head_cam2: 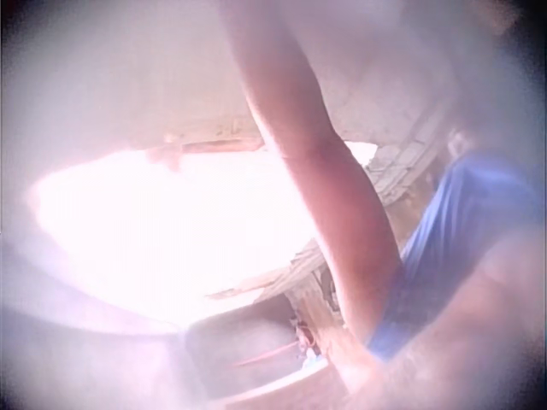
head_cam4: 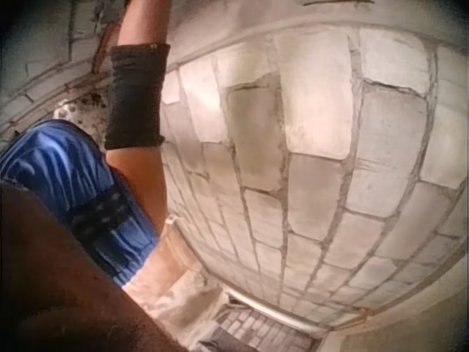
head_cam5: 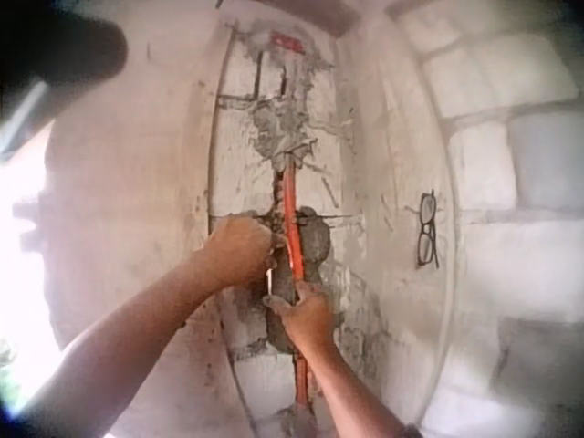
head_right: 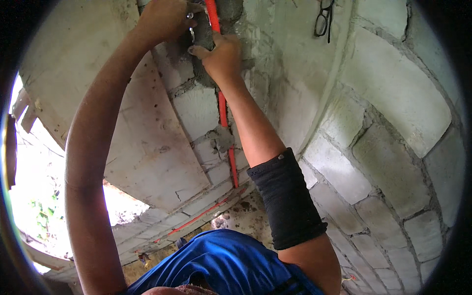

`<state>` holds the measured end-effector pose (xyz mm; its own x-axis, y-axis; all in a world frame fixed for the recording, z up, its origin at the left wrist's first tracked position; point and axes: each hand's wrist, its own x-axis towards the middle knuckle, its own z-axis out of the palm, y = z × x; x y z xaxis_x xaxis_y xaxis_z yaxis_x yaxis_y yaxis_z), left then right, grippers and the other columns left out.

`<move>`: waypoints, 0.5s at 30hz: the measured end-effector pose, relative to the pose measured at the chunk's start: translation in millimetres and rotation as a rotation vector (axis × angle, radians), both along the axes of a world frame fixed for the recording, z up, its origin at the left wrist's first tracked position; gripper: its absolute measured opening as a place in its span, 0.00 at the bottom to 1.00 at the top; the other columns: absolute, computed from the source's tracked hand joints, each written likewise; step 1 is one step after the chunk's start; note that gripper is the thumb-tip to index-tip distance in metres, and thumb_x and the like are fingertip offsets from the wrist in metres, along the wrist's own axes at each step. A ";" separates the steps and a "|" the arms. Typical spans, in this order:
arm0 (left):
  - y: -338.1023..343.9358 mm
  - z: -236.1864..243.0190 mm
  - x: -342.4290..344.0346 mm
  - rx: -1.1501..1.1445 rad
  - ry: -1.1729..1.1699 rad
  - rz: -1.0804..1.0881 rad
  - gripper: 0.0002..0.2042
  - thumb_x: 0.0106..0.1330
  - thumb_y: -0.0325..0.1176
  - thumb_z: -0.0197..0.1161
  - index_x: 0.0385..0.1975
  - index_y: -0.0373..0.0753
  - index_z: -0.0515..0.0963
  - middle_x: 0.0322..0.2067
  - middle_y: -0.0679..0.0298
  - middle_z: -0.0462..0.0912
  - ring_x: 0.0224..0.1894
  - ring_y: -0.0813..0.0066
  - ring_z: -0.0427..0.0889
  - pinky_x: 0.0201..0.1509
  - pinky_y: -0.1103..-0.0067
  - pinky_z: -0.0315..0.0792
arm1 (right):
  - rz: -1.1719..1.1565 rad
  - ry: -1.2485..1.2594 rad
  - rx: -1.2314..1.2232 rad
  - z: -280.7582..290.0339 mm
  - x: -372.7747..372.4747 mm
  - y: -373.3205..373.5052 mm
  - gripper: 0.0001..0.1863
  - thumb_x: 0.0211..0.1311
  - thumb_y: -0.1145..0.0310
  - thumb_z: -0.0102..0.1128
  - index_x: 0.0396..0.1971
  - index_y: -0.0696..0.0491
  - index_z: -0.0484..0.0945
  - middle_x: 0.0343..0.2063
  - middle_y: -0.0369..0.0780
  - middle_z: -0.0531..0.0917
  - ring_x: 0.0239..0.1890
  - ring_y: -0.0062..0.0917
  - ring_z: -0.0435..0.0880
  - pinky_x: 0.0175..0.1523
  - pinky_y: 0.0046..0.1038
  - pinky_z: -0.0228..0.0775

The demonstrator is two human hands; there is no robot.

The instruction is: The person catches a piece of concrete debris, uses it along with mortar to fill a hole in a block wall around a red conduit, and then hammers a nail into a nearby concrete pillar.

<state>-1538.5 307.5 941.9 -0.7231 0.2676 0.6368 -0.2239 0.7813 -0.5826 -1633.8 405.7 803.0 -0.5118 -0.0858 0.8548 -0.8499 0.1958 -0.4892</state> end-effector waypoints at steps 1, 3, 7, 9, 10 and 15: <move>1.4 0.6 4.4 -0.002 -0.011 -0.106 0.12 0.53 0.39 0.66 0.37 0.48 0.86 0.31 0.56 0.86 0.38 0.53 0.84 0.43 0.61 0.78 | -0.066 0.066 0.013 -0.2 0.5 0.9 0.43 0.44 0.49 0.79 0.52 0.68 0.77 0.43 0.55 0.83 0.47 0.44 0.83 0.53 0.37 0.75; 7.6 4.7 9.6 0.071 -0.063 -0.037 0.14 0.54 0.39 0.65 0.39 0.46 0.85 0.36 0.57 0.86 0.44 0.53 0.83 0.49 0.60 0.77 | -0.062 0.056 0.029 0.1 3.9 1.5 0.41 0.44 0.50 0.79 0.52 0.66 0.77 0.42 0.54 0.82 0.46 0.44 0.83 0.52 0.38 0.75; 12.7 0.2 12.0 0.114 -0.067 0.117 0.19 0.60 0.44 0.66 0.53 0.60 0.81 0.39 0.62 0.86 0.48 0.59 0.83 0.48 0.63 0.78 | -0.016 0.048 -0.011 2.4 5.6 -1.3 0.36 0.43 0.56 0.80 0.48 0.64 0.77 0.42 0.53 0.82 0.47 0.45 0.82 0.51 0.39 0.75; 9.8 -0.9 10.2 0.099 -0.050 0.082 0.19 0.60 0.45 0.66 0.52 0.61 0.82 0.39 0.62 0.87 0.48 0.59 0.83 0.47 0.63 0.78 | -0.050 0.067 -0.029 -0.1 6.9 -3.6 0.34 0.44 0.58 0.80 0.47 0.64 0.77 0.42 0.53 0.81 0.46 0.45 0.82 0.51 0.40 0.75; 7.4 -0.8 9.8 0.087 -0.032 0.057 0.18 0.60 0.45 0.66 0.52 0.62 0.82 0.39 0.62 0.87 0.48 0.59 0.82 0.47 0.63 0.78 | -0.073 0.086 -0.045 -0.7 8.5 -4.9 0.33 0.44 0.59 0.80 0.46 0.64 0.76 0.42 0.53 0.81 0.46 0.45 0.82 0.50 0.40 0.75; 5.1 -2.8 5.7 0.027 -0.021 0.006 0.18 0.59 0.46 0.67 0.51 0.61 0.82 0.37 0.62 0.87 0.47 0.59 0.83 0.45 0.64 0.79 | -0.052 0.088 -0.030 -4.0 7.1 -6.3 0.33 0.46 0.61 0.78 0.50 0.64 0.76 0.44 0.53 0.79 0.46 0.47 0.81 0.50 0.41 0.75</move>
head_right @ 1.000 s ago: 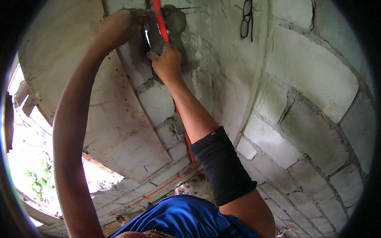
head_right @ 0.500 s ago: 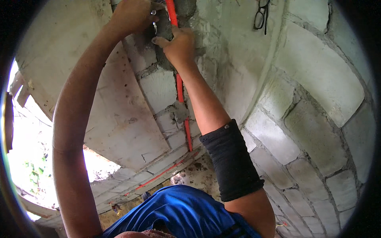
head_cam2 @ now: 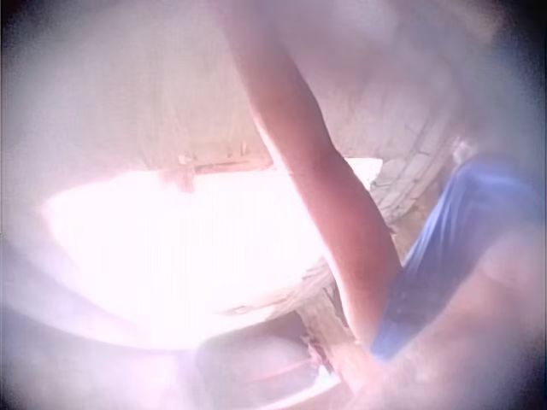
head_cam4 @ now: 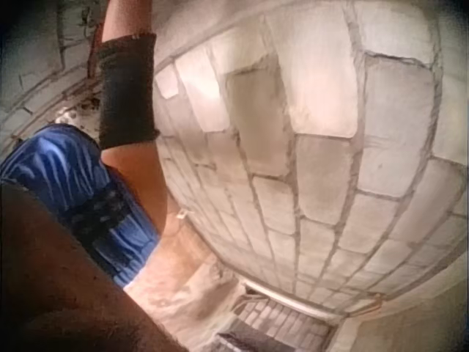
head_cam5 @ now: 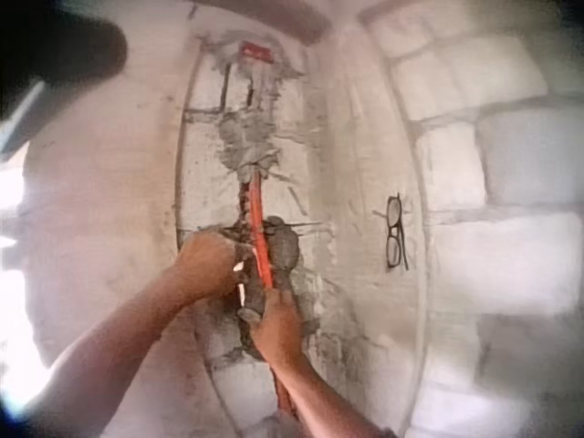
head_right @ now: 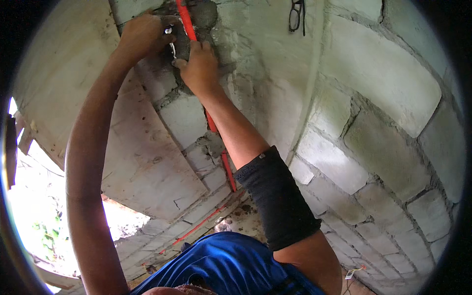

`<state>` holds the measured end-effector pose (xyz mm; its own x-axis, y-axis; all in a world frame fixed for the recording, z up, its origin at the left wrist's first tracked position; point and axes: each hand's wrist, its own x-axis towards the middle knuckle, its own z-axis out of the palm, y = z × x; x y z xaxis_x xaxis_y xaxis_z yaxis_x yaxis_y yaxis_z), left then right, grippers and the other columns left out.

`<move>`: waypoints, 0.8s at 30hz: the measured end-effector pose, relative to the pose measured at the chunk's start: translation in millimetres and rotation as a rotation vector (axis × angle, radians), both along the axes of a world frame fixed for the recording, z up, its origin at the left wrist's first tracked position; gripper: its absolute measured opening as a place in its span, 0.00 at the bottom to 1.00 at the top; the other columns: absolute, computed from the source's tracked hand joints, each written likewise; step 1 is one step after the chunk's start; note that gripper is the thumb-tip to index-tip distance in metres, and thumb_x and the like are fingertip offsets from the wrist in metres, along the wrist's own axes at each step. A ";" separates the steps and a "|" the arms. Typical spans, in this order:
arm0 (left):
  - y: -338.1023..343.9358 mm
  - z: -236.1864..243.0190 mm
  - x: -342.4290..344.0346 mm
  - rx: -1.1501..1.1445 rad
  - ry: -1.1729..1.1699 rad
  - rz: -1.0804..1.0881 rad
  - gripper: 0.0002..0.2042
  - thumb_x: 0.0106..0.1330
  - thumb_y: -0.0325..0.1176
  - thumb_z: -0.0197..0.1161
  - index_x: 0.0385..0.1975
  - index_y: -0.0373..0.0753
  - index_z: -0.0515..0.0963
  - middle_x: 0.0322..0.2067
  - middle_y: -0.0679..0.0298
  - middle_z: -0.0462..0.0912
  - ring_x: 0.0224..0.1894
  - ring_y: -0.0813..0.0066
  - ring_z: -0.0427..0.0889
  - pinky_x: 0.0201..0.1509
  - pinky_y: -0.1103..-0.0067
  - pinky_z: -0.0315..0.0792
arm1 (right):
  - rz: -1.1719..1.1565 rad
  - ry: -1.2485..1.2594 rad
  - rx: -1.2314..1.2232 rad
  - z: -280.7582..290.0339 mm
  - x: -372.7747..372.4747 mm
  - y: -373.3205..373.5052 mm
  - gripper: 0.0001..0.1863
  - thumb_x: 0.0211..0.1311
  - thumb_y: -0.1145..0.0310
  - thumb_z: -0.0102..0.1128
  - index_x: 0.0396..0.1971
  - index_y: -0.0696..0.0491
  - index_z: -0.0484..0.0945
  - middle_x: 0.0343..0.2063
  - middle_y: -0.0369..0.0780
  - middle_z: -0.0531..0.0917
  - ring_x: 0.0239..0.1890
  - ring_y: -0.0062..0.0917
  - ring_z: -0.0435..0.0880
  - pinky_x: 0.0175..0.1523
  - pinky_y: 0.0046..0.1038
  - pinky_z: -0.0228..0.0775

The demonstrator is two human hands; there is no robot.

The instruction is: The person catches a piece of concrete debris, uses it along with mortar to fill a hole in a block wall around a red conduit, and then hammers a nail into a nearby concrete pillar.

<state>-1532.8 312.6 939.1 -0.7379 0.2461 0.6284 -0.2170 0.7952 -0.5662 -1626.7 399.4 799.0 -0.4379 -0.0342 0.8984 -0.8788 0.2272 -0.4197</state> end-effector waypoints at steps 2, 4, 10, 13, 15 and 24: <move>1.3 -1.4 -1.3 0.027 0.003 0.031 0.18 0.59 0.45 0.67 0.51 0.60 0.82 0.37 0.62 0.87 0.46 0.60 0.83 0.44 0.64 0.79 | 0.011 -0.005 0.022 -2.9 -2.3 1.2 0.34 0.47 0.61 0.78 0.51 0.65 0.76 0.45 0.54 0.79 0.46 0.48 0.81 0.50 0.41 0.75; 1.6 -0.6 -0.8 0.019 -0.031 0.045 0.19 0.59 0.46 0.67 0.51 0.59 0.81 0.35 0.62 0.87 0.46 0.60 0.83 0.44 0.64 0.79 | 0.000 0.037 0.056 -3.7 -2.8 2.7 0.33 0.49 0.61 0.77 0.52 0.66 0.75 0.45 0.54 0.78 0.46 0.49 0.81 0.50 0.40 0.75; 4.3 -0.7 -0.1 -0.003 -0.015 -0.042 0.17 0.56 0.44 0.69 0.43 0.44 0.84 0.31 0.58 0.86 0.42 0.57 0.85 0.45 0.63 0.79 | -0.017 0.020 0.070 -6.5 0.9 5.1 0.32 0.53 0.63 0.72 0.55 0.65 0.74 0.44 0.56 0.78 0.46 0.50 0.81 0.49 0.41 0.75; 4.2 -0.9 -3.6 -0.036 -0.034 0.011 0.18 0.53 0.47 0.72 0.38 0.40 0.85 0.30 0.57 0.86 0.41 0.58 0.85 0.44 0.63 0.79 | -0.003 -0.040 0.123 -1.5 4.2 4.4 0.32 0.54 0.62 0.71 0.56 0.63 0.74 0.44 0.55 0.78 0.45 0.51 0.81 0.50 0.41 0.76; 6.1 -2.8 -7.7 -0.021 -0.034 0.004 0.19 0.52 0.47 0.73 0.36 0.39 0.85 0.30 0.56 0.86 0.42 0.58 0.85 0.43 0.63 0.79 | -0.003 -0.019 0.111 -1.2 2.8 8.0 0.30 0.56 0.63 0.70 0.56 0.63 0.74 0.44 0.54 0.79 0.45 0.49 0.82 0.50 0.40 0.76; 6.7 -12.4 -16.2 -0.064 0.022 -0.013 0.23 0.51 0.47 0.74 0.46 0.45 0.82 0.40 0.59 0.86 0.48 0.59 0.83 0.49 0.64 0.78 | 0.629 -0.269 -0.059 9.1 -55.1 24.8 0.25 0.61 0.69 0.62 0.58 0.62 0.74 0.50 0.48 0.83 0.49 0.29 0.82 0.54 0.29 0.73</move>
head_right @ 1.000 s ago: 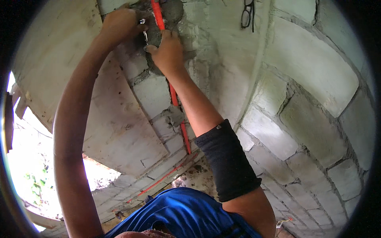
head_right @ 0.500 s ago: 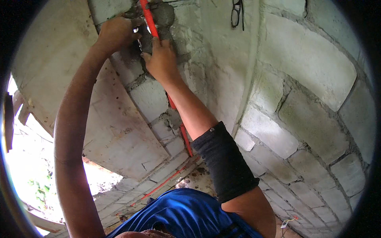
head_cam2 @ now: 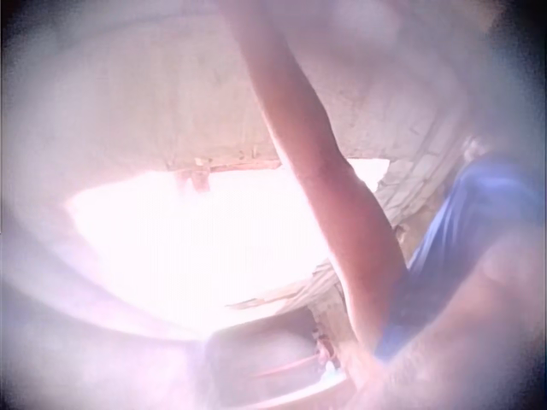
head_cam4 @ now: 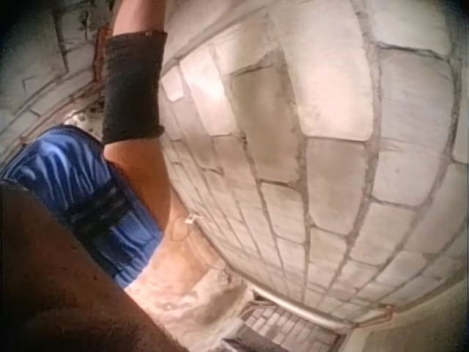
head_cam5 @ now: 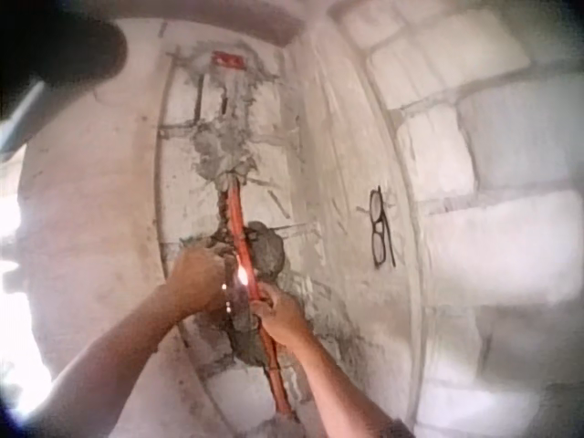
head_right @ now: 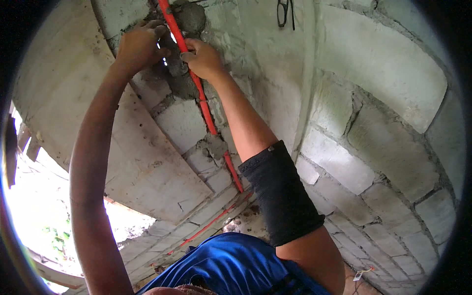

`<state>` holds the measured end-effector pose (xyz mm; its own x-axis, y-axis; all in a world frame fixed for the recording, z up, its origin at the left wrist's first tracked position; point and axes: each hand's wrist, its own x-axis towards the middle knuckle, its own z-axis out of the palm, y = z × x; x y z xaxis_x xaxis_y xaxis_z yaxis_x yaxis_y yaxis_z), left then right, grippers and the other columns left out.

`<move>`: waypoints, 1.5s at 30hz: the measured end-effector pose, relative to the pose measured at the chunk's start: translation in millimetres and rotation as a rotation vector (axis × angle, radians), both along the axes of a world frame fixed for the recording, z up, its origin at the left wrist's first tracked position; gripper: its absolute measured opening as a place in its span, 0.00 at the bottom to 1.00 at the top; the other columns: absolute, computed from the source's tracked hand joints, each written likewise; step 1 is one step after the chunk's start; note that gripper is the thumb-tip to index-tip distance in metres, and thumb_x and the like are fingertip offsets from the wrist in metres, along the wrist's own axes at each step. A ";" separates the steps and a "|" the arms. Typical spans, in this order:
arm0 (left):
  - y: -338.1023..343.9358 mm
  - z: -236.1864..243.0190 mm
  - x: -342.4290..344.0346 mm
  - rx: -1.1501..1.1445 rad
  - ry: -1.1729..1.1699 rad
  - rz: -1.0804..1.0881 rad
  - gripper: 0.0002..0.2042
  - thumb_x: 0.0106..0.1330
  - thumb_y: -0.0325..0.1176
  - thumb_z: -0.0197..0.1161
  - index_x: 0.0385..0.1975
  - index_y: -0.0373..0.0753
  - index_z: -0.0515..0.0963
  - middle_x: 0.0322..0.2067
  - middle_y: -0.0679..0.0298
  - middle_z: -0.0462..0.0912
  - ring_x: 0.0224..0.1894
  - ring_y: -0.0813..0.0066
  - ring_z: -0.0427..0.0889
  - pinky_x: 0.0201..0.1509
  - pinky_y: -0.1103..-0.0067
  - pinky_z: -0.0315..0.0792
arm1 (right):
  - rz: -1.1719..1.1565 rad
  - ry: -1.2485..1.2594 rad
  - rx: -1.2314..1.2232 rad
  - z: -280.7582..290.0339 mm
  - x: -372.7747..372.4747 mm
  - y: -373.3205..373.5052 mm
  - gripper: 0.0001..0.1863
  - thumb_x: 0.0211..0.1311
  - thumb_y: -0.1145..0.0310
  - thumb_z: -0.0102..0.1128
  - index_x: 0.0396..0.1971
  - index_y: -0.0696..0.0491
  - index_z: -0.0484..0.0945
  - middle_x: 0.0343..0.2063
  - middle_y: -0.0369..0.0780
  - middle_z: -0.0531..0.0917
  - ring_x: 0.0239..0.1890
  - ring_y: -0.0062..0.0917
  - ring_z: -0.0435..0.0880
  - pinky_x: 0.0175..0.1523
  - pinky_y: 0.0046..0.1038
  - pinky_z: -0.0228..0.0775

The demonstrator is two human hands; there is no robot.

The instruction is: The person catches a piece of concrete debris, uses it along with mortar to fill a hole in a block wall around a red conduit, and then hammers a nail into a nearby concrete pillar.

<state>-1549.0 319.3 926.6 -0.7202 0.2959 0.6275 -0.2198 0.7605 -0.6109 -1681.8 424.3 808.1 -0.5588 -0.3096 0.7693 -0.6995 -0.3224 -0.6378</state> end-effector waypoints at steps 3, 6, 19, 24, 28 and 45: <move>1.4 -1.3 2.6 0.014 -0.031 0.098 0.28 0.51 0.46 0.74 0.55 0.50 0.78 0.47 0.63 0.84 0.54 0.59 0.80 0.53 0.63 0.77 | 0.148 -0.003 0.120 7.5 13.1 13.0 0.27 0.59 0.70 0.64 0.59 0.62 0.73 0.49 0.44 0.83 0.46 0.26 0.81 0.55 0.27 0.71; 5.7 -0.3 2.0 0.006 -0.053 0.122 0.32 0.50 0.47 0.74 0.59 0.52 0.76 0.51 0.66 0.83 0.60 0.60 0.76 0.57 0.63 0.76 | 0.118 0.045 0.252 8.9 -10.2 16.1 0.27 0.57 0.68 0.66 0.57 0.61 0.75 0.45 0.43 0.83 0.45 0.25 0.80 0.55 0.26 0.69; 5.8 -3.9 5.4 -0.040 -0.061 0.107 0.38 0.47 0.48 0.77 0.62 0.53 0.74 0.59 0.68 0.78 0.65 0.58 0.71 0.61 0.63 0.75 | -0.034 0.046 0.274 -1.0 -6.7 8.3 0.30 0.50 0.64 0.75 0.53 0.60 0.76 0.41 0.43 0.85 0.43 0.27 0.83 0.50 0.30 0.74; 4.6 -7.3 4.5 -0.017 -0.050 0.077 0.40 0.45 0.47 0.78 0.64 0.52 0.72 0.60 0.68 0.77 0.65 0.57 0.71 0.61 0.63 0.75 | 0.059 0.035 0.260 -5.1 -14.5 2.9 0.29 0.52 0.65 0.73 0.53 0.61 0.76 0.40 0.42 0.85 0.42 0.28 0.83 0.50 0.30 0.74; 2.1 -4.6 8.9 -0.024 -0.068 0.067 0.40 0.45 0.46 0.78 0.64 0.51 0.72 0.59 0.67 0.78 0.65 0.55 0.71 0.62 0.62 0.74 | 0.029 0.032 0.308 -3.2 -8.8 3.9 0.27 0.54 0.66 0.71 0.53 0.60 0.76 0.40 0.41 0.84 0.42 0.27 0.82 0.50 0.29 0.73; -7.7 -7.0 3.0 -0.114 -0.018 0.036 0.37 0.46 0.40 0.76 0.62 0.50 0.74 0.55 0.66 0.82 0.62 0.59 0.73 0.59 0.65 0.76 | -0.116 0.015 0.275 7.2 15.3 -2.1 0.18 0.56 0.59 0.71 0.34 0.57 0.75 0.26 0.40 0.78 0.30 0.27 0.77 0.38 0.33 0.69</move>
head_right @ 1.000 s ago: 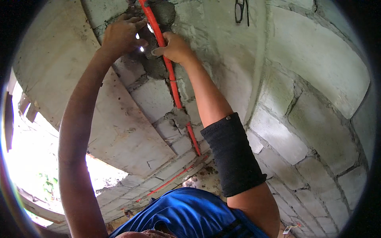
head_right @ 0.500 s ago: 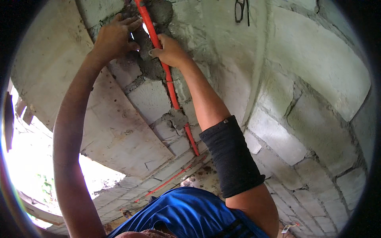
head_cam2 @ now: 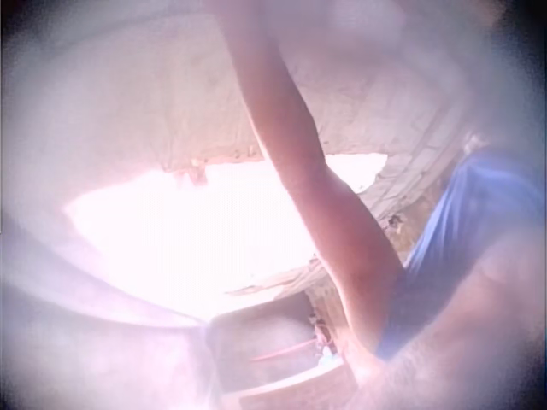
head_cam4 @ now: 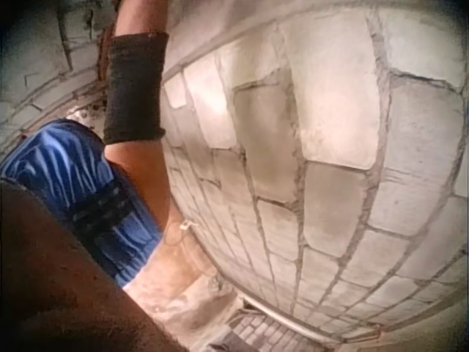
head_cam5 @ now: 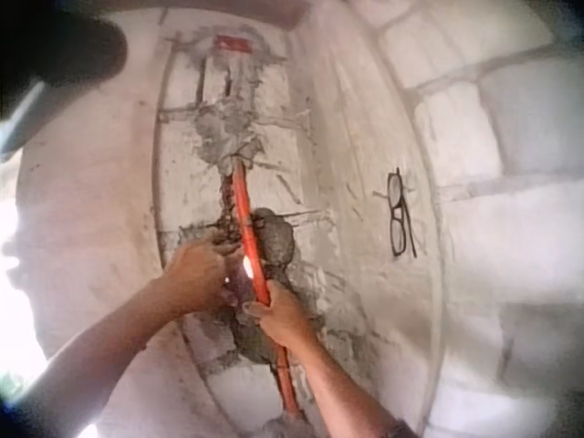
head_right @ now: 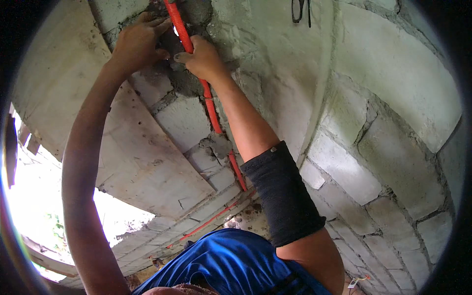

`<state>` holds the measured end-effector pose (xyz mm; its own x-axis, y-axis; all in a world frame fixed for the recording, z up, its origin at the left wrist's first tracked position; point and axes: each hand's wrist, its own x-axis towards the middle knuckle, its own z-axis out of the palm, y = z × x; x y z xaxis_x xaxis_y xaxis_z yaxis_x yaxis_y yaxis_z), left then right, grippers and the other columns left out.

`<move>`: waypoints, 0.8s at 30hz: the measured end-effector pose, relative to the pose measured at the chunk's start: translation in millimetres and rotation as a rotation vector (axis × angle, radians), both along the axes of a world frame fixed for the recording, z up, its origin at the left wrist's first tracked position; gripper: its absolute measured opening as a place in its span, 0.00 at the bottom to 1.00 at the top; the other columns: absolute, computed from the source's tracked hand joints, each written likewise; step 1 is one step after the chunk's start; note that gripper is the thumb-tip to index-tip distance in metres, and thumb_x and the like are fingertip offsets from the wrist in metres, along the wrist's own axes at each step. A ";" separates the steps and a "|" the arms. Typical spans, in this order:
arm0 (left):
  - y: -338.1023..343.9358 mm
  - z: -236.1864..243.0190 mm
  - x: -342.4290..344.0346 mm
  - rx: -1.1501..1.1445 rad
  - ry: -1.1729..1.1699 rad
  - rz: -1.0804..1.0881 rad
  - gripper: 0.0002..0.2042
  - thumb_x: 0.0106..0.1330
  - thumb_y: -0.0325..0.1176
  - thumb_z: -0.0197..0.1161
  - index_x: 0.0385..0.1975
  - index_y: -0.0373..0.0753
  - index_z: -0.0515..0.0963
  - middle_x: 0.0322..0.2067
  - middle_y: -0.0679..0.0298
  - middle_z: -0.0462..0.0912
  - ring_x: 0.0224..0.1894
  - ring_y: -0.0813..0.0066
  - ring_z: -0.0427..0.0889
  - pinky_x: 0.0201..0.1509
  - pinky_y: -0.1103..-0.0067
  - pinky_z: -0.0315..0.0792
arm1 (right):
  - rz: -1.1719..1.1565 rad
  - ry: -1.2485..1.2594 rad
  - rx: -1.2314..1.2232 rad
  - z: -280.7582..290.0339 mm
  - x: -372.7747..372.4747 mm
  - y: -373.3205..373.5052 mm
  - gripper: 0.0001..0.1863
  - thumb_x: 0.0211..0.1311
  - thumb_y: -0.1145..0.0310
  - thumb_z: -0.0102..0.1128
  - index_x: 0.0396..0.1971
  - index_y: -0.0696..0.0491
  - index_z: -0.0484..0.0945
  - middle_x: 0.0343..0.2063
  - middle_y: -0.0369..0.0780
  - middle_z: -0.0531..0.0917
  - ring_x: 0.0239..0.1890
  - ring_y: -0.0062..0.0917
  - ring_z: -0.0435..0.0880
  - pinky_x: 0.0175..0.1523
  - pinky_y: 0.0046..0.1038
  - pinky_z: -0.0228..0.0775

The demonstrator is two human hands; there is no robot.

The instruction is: The person catches a piece of concrete debris, uses it along with mortar to fill a hole in a block wall around a red conduit, and then hammers a nail into a nearby concrete pillar.

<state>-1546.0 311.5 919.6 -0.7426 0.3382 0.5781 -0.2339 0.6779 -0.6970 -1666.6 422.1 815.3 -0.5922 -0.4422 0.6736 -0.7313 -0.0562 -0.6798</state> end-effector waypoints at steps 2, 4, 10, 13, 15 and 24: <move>1.0 2.3 0.2 0.004 0.003 -0.049 0.37 0.46 0.39 0.76 0.62 0.49 0.74 0.55 0.66 0.82 0.62 0.59 0.72 0.58 0.65 0.76 | 0.048 -0.046 -0.072 -1.9 3.0 -1.6 0.18 0.55 0.60 0.71 0.34 0.57 0.75 0.26 0.40 0.78 0.31 0.27 0.78 0.38 0.33 0.70; 13.3 2.0 0.1 0.056 -0.034 0.120 0.37 0.46 0.38 0.76 0.62 0.48 0.73 0.55 0.66 0.81 0.62 0.60 0.72 0.58 0.65 0.76 | 0.060 -0.017 -0.072 -3.7 -9.3 -2.0 0.17 0.55 0.60 0.71 0.34 0.57 0.75 0.27 0.40 0.78 0.31 0.27 0.78 0.39 0.33 0.70; 5.0 -6.3 -5.3 0.005 0.006 -0.017 0.38 0.46 0.38 0.76 0.63 0.49 0.72 0.55 0.67 0.81 0.61 0.59 0.73 0.59 0.63 0.75 | 0.034 0.007 -0.030 -3.7 -10.2 -6.2 0.18 0.55 0.62 0.71 0.37 0.58 0.76 0.30 0.41 0.81 0.34 0.27 0.80 0.40 0.34 0.71; 10.9 -5.1 -3.7 0.057 -0.012 0.033 0.37 0.47 0.38 0.76 0.63 0.49 0.72 0.56 0.67 0.80 0.63 0.59 0.72 0.60 0.63 0.75 | -0.023 -0.003 -0.046 -6.8 -7.5 -8.1 0.20 0.53 0.63 0.72 0.41 0.58 0.77 0.32 0.41 0.83 0.36 0.28 0.82 0.42 0.33 0.72; 12.9 2.2 -4.5 0.089 -0.023 0.064 0.37 0.47 0.38 0.76 0.63 0.49 0.72 0.56 0.67 0.80 0.63 0.59 0.72 0.60 0.64 0.74 | -0.016 -0.017 -0.097 -13.3 -14.1 -10.8 0.23 0.52 0.63 0.73 0.44 0.59 0.77 0.33 0.41 0.83 0.37 0.29 0.82 0.44 0.32 0.73; 0.9 -1.3 -2.9 0.114 0.041 -0.086 0.28 0.51 0.43 0.73 0.54 0.44 0.79 0.50 0.66 0.84 0.61 0.60 0.74 0.58 0.65 0.76 | -0.229 0.126 -0.457 -15.7 2.7 -7.9 0.29 0.50 0.62 0.76 0.50 0.59 0.76 0.41 0.41 0.82 0.39 0.26 0.82 0.44 0.30 0.75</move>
